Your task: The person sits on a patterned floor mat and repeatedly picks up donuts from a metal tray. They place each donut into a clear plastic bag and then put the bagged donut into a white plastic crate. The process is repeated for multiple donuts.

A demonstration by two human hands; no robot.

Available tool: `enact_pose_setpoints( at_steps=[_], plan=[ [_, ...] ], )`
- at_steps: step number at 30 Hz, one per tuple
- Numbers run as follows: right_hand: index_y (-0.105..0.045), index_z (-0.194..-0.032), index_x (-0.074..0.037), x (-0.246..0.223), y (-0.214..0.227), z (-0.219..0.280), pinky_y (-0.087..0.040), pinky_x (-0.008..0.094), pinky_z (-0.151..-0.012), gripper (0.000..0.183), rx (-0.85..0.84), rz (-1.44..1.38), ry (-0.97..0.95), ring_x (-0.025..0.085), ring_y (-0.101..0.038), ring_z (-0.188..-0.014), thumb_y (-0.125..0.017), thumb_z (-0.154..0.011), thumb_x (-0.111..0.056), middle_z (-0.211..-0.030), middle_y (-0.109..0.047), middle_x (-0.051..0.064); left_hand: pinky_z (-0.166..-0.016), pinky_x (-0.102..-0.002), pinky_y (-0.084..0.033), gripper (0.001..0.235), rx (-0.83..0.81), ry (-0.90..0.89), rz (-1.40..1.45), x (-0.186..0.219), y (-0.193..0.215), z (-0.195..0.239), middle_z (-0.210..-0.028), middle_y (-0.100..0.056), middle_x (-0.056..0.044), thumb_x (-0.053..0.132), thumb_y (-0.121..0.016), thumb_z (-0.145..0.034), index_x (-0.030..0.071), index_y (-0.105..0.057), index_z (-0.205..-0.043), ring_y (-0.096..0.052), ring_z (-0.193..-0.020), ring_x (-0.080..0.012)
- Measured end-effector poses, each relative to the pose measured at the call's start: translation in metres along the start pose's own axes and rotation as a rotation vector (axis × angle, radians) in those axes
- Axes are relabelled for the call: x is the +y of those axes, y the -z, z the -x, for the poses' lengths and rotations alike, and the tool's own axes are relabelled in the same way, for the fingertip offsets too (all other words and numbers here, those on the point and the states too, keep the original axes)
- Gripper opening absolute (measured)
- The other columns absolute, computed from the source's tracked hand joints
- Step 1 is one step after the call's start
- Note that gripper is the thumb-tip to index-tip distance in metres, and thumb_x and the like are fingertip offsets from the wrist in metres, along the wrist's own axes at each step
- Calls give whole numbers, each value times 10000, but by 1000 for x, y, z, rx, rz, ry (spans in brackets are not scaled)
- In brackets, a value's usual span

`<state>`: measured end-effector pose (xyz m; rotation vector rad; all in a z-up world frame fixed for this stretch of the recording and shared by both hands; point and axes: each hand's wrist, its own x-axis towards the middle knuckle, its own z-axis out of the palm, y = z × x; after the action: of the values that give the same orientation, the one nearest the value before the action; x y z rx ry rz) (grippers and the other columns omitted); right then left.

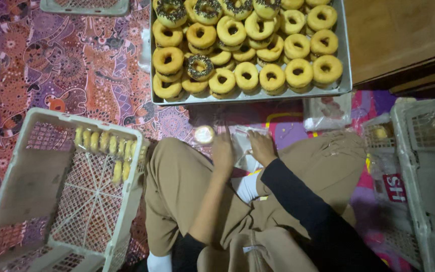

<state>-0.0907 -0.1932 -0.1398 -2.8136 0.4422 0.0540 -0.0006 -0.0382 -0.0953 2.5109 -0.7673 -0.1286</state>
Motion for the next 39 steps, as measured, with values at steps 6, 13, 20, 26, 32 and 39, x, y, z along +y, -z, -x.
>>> enact_pose_setpoints(
  at_steps=[6,13,20,26,32,39],
  plan=[
    [-724,-660,-129,11,21,-20,-431,507,-870,215,-45,-77,172,312,-649,-1030,-866,-580,-268,-957,-688,92,-990,-516,-439,792,-73,28,16,25,-35,45,-1380,-499,-343,151,-701,-745,-141,-405,-1419,-532,-1176,-478],
    [-779,-800,-157,10,100,-14,-383,452,-868,66,2,-130,364,259,-624,-896,-735,-759,-183,-866,-689,34,-1107,-526,-367,814,171,172,238,25,-31,40,-1383,-473,-336,358,-789,-932,-140,-398,-1444,-466,-1286,-487],
    [-759,-940,-162,-14,181,40,-395,428,-928,161,54,-65,532,230,-637,-942,-633,-853,-113,-887,-698,31,-777,-431,-563,422,-400,179,765,39,-9,-12,-903,-789,-181,384,-645,-971,-9,-793,-1008,-737,-854,-325],
    [-608,-1324,-176,-49,215,58,-253,608,-1102,536,11,293,301,272,-507,-1357,-627,-794,-253,-1355,-627,66,-1223,-481,-416,303,66,-376,667,104,64,18,-1312,-727,-149,239,-516,-1057,86,-726,-1214,-640,-1320,-315],
    [-309,-1566,20,-99,223,14,-163,567,-1197,820,362,-315,374,320,-314,-1492,-639,-931,-379,-1591,-379,236,-1256,-519,-188,644,343,-128,1129,94,126,9,-1677,-241,-159,448,-586,-950,197,-385,-1509,-225,-1559,-303],
    [-648,-1222,-37,-152,236,-95,-532,393,-976,575,201,-729,22,271,-659,-1074,-805,-879,-472,-1156,-680,105,-1029,-435,-530,301,630,410,2309,-72,133,-53,-1236,-652,-157,302,-699,-1076,77,-634,-1264,-653,-1158,-279]
  ],
)
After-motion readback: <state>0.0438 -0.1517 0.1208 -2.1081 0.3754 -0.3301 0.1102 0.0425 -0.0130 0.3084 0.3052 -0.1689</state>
